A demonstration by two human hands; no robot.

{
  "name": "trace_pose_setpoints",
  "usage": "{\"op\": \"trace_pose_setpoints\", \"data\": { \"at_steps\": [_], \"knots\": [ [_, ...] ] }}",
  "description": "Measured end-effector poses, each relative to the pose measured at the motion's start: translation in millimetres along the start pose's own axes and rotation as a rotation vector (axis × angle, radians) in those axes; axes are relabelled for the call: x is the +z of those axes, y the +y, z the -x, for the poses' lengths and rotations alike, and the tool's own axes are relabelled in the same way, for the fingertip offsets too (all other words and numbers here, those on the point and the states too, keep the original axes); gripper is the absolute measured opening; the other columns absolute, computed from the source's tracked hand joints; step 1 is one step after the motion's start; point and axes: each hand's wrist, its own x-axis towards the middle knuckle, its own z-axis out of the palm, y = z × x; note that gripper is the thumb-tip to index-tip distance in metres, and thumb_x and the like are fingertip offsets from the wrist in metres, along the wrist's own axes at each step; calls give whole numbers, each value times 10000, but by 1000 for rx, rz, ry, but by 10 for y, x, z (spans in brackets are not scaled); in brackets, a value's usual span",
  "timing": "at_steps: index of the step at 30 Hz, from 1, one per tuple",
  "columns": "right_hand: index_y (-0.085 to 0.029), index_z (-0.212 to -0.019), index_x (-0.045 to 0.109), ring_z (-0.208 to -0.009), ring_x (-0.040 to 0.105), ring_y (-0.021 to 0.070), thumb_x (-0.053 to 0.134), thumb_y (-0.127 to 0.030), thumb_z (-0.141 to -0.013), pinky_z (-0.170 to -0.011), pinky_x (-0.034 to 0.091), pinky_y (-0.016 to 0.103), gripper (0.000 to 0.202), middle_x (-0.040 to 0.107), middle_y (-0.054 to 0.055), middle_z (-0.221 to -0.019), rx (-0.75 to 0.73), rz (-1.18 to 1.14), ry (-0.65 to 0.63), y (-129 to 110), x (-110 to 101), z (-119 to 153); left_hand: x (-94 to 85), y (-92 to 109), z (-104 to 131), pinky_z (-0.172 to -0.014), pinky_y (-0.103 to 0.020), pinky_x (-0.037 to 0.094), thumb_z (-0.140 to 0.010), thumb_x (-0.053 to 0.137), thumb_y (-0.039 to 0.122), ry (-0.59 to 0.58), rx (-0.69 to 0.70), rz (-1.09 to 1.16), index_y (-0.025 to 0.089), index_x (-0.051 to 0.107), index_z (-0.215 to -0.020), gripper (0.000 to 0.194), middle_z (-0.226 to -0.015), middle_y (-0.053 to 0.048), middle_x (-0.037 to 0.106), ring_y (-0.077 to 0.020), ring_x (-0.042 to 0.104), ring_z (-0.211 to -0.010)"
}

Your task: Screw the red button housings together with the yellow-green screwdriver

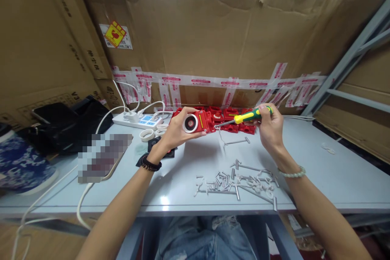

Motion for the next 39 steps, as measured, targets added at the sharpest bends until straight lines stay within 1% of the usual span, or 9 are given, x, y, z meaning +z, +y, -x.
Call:
{"op": "trace_pose_setpoints", "data": {
  "at_steps": [7, 10, 13, 17, 21, 26, 30, 33, 39],
  "knots": [
    [-204, -639, 462, -412, 449, 77, 544, -435, -822, -371, 377, 198, 305, 422, -51, -529, -202, 268, 10, -78, -36, 57, -4, 17, 1, -778, -297, 490, -674, 758, 413, -9, 3, -9, 210, 451, -1087, 553, -1044, -31, 604, -183, 614, -891],
    [-211, -751, 525, -470, 487, 93, 527, -366, -813, -420, 424, 224, 167, 491, -27, -624, -273, 274, -44, -67, -87, 33, -2, 26, 5, -776, -293, 487, -681, 751, 416, -24, -6, -4, 209, 454, -1086, 543, -1047, -32, 603, -182, 613, -894],
    [-253, -960, 498, -569, 553, 126, 538, -287, -753, -471, 495, 263, 214, 549, -8, -787, -186, 79, -226, -71, -152, -21, -3, 30, 6, -766, -288, 486, -677, 756, 407, -37, -5, 2, 209, 456, -1081, 541, -1039, -29, 605, -179, 616, -884],
    [-236, -910, 531, -555, 590, 145, 570, -314, -770, -455, 514, 287, 164, 565, -11, -736, -44, 29, -362, -101, -200, -79, -14, 24, 6, -750, -292, 489, -680, 749, 420, -36, -13, 8, 211, 451, -1088, 547, -1037, -30, 610, -181, 623, -869],
    [-192, -705, 566, -379, 497, 117, 562, -423, -825, -387, 414, 254, 260, 496, -41, -457, -100, 188, -298, -123, -182, -59, -16, 33, 16, -774, -304, 489, -688, 739, 429, -66, -4, 15, 214, 459, -1091, 535, -1059, -33, 608, -188, 621, -898],
    [-194, -458, 409, -335, 390, 77, 498, -491, -851, -381, 318, 243, 500, 381, -39, -355, -134, 408, -147, -140, -190, -25, 11, 57, 33, -790, -311, 485, -683, 742, 435, -76, 0, 14, 215, 454, -1099, 551, -1064, -38, 604, -193, 619, -913],
    [-178, -672, 585, -419, 506, 114, 441, -431, -867, -414, 398, 253, 351, 519, -8, -501, -72, 303, -269, -147, -262, -62, 22, 71, 34, -787, -315, 483, -689, 741, 428, -73, -15, 19, 212, 445, -1097, 549, -1054, -39, 611, -194, 621, -905],
    [-220, -918, 576, -513, 586, 144, 518, -388, -815, -437, 481, 280, 206, 566, -18, -677, 1, 104, -390, -156, -321, -106, 12, 82, 30, -787, -311, 481, -677, 753, 419, -64, -18, 16, 214, 446, -1095, 558, -1042, -31, 612, -184, 618, -891],
    [-181, -843, 594, -460, 570, 138, 551, -442, -836, -428, 474, 270, 265, 585, -11, -569, -28, 155, -466, -219, -335, -99, -22, 106, 29, -801, -323, 481, -675, 752, 427, -50, 1, 13, 217, 464, -1097, 552, -1057, -36, 608, -194, 614, -916]
  ]
}}
